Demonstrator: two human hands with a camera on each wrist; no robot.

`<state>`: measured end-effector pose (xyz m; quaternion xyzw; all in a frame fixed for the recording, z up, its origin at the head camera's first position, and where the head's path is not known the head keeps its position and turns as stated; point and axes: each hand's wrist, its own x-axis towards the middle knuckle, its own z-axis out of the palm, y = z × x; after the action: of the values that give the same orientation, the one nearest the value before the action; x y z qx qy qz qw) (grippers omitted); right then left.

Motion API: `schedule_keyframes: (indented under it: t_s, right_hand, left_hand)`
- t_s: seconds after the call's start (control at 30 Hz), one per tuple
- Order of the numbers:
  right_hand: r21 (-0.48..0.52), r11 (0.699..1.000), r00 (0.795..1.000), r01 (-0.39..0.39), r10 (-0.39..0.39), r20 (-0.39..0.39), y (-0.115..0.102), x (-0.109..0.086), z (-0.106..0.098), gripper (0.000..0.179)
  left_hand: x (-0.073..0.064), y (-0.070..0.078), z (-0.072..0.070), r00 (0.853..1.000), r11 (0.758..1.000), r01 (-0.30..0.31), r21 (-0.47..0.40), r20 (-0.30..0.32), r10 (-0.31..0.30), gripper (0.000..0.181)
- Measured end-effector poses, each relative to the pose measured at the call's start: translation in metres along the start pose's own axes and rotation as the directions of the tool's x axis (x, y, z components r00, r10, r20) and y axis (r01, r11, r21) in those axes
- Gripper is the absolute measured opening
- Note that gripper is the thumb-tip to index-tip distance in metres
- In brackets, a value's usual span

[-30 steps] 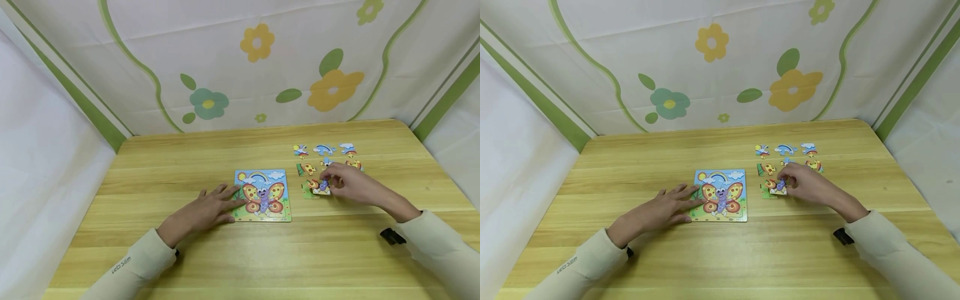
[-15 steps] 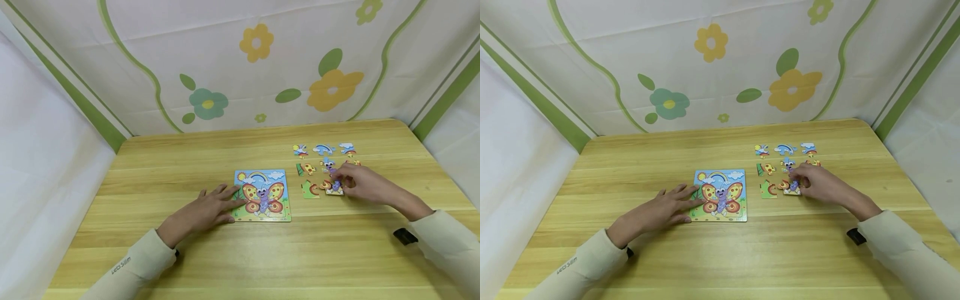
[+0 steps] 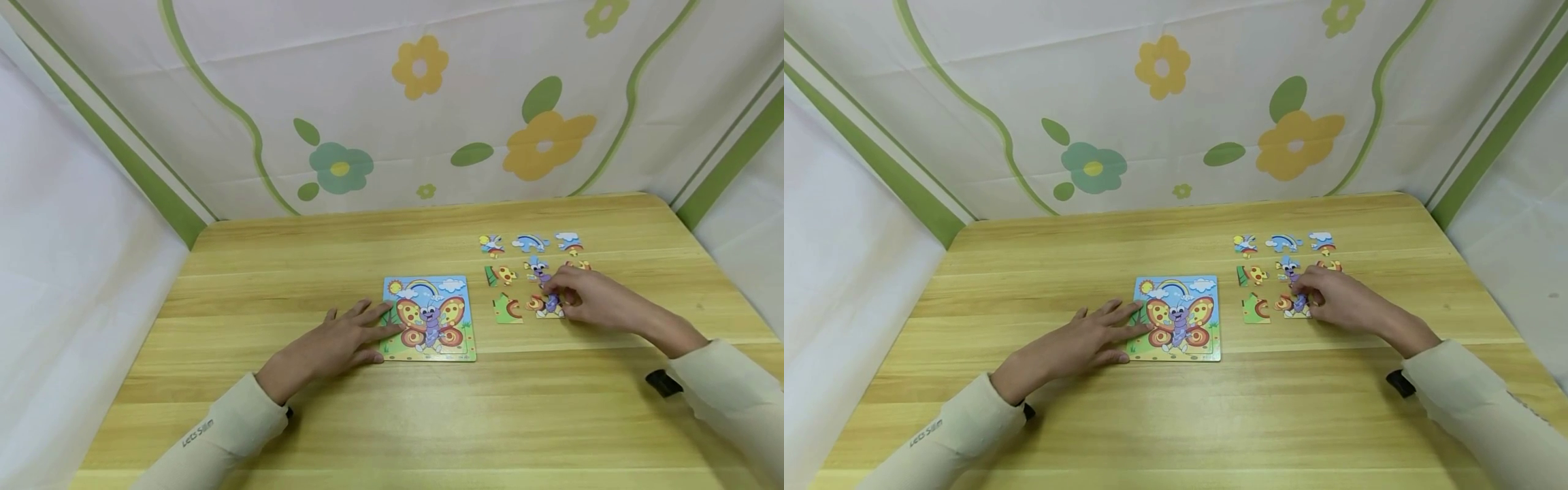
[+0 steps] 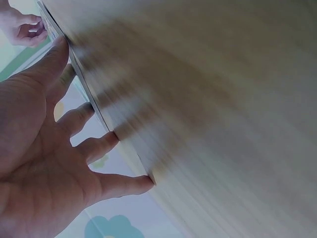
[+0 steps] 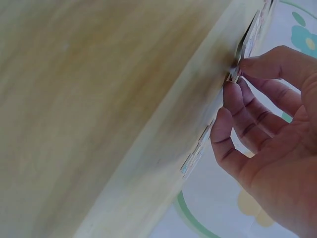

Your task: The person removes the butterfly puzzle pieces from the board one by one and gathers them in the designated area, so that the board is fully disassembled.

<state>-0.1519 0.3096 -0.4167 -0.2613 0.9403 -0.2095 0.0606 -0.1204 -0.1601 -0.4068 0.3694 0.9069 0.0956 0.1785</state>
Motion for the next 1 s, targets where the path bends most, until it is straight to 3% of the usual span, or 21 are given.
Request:
schedule_keyframes:
  t_s: [1.0]
  right_hand:
    - [-0.003,1.0,1.0,0.009,-0.009,0.005,0.0007,-0.0032,0.001,0.036]
  left_hand:
    - [0.0001,0.0008,0.0001,1.0,1.0,-0.001,-0.004,0.0,0.001,0.057]
